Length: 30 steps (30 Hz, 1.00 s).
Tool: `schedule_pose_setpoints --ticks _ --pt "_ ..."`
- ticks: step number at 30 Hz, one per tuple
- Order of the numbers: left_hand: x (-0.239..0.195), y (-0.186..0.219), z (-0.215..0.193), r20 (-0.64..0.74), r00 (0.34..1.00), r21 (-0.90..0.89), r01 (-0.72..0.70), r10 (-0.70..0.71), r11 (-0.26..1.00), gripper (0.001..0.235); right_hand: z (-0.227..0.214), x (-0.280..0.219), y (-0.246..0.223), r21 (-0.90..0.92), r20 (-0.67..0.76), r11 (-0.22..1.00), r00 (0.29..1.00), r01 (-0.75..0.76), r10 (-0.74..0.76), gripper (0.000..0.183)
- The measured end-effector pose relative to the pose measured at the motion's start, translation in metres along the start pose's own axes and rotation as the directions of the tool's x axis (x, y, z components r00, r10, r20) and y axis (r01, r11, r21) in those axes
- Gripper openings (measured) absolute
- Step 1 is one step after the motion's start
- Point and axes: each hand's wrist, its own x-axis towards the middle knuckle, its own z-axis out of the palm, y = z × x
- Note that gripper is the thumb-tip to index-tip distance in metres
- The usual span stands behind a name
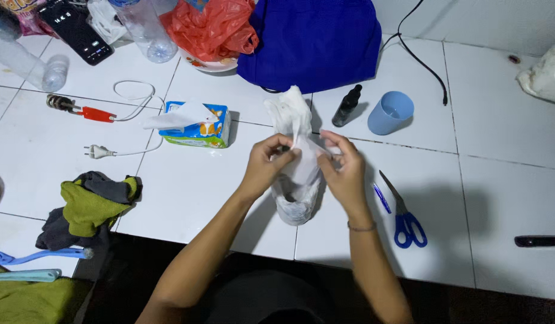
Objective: The person cleans a white sneaker by stuffing tissue paper inside, spraying liquid from a bottle, and scrubbing the exterior with a toothbrush. The person then places the shoe on a shoe rack.
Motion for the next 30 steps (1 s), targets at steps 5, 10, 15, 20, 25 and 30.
schedule_pose_setpoints --ticks 5,10,15,20,25,30 --pt "0.001 -0.003 -0.007 0.070 0.992 -0.357 0.126 -0.108 0.925 0.008 -0.012 0.008 -0.005 0.392 0.257 0.847 0.926 -0.360 0.275 0.063" --pt "0.000 0.003 -0.010 0.064 0.998 -0.045 -0.012 0.015 0.999 0.019 0.006 0.011 0.024 0.544 0.183 0.791 0.960 -0.280 0.214 0.072" --pt "0.016 -0.001 -0.019 -0.001 0.997 0.511 -0.070 0.082 0.857 0.034 0.020 0.029 0.040 -0.180 0.043 0.982 0.997 -0.055 0.064 0.067" --pt "0.034 0.010 -0.021 0.029 0.994 0.697 -0.097 0.108 0.711 0.030 0.028 0.047 0.069 -0.338 0.127 0.941 0.990 -0.010 0.056 0.054" --pt "0.043 0.015 -0.017 0.070 0.995 0.804 -0.095 0.065 0.587 0.023 0.029 0.049 0.058 -0.390 0.147 0.920 0.985 -0.031 0.095 0.050" --pt "0.041 0.045 -0.013 0.121 0.992 0.796 -0.081 -0.027 0.600 0.018 0.010 0.047 0.017 -0.265 0.220 0.956 0.957 -0.127 0.188 0.043"
